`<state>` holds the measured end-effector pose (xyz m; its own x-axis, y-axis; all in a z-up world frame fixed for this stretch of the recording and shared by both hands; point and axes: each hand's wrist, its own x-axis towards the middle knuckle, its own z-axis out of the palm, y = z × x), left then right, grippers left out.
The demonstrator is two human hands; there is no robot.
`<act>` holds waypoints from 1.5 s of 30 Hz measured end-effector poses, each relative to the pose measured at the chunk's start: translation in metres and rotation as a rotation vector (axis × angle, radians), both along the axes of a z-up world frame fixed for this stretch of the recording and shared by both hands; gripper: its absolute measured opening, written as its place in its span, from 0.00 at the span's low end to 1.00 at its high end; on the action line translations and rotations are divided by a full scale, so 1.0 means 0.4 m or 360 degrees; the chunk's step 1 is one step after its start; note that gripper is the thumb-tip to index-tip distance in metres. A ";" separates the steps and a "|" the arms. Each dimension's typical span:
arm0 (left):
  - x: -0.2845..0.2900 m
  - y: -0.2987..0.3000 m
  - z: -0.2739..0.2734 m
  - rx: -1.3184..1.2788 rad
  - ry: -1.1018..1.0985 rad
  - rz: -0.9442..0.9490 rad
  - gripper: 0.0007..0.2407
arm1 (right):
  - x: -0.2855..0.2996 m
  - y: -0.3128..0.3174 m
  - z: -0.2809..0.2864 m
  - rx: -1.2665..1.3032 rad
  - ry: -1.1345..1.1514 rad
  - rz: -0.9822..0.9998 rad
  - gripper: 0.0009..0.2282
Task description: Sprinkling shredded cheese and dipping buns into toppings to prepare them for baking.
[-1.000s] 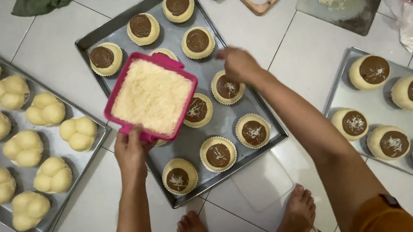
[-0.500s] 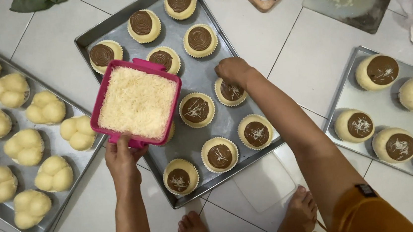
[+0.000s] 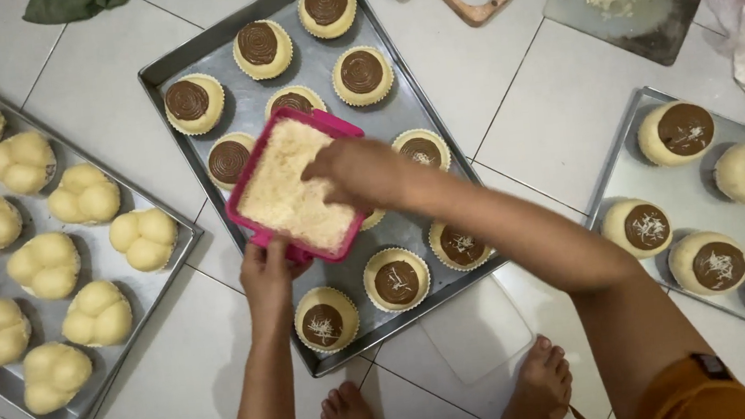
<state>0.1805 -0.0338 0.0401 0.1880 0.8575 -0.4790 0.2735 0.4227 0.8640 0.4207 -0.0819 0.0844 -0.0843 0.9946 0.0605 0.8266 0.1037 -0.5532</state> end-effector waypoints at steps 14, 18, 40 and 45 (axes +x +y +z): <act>0.031 -0.085 -0.019 -0.0218 0.0029 -0.0176 0.16 | -0.116 -0.120 -0.233 0.0279 -0.0615 -0.0251 0.05; 0.041 -0.094 -0.043 -0.0179 0.0015 -0.0188 0.15 | -0.127 -0.139 -0.240 0.0349 -0.0524 -0.0381 0.06; -0.005 -0.132 -0.072 -0.0112 0.0024 -0.0240 0.13 | 0.030 -0.180 -0.057 0.0211 0.0413 -0.0251 0.09; -0.008 -0.156 -0.075 0.1115 0.0213 -0.1059 0.26 | 0.110 -0.232 -0.018 0.0255 0.1082 -0.0289 0.08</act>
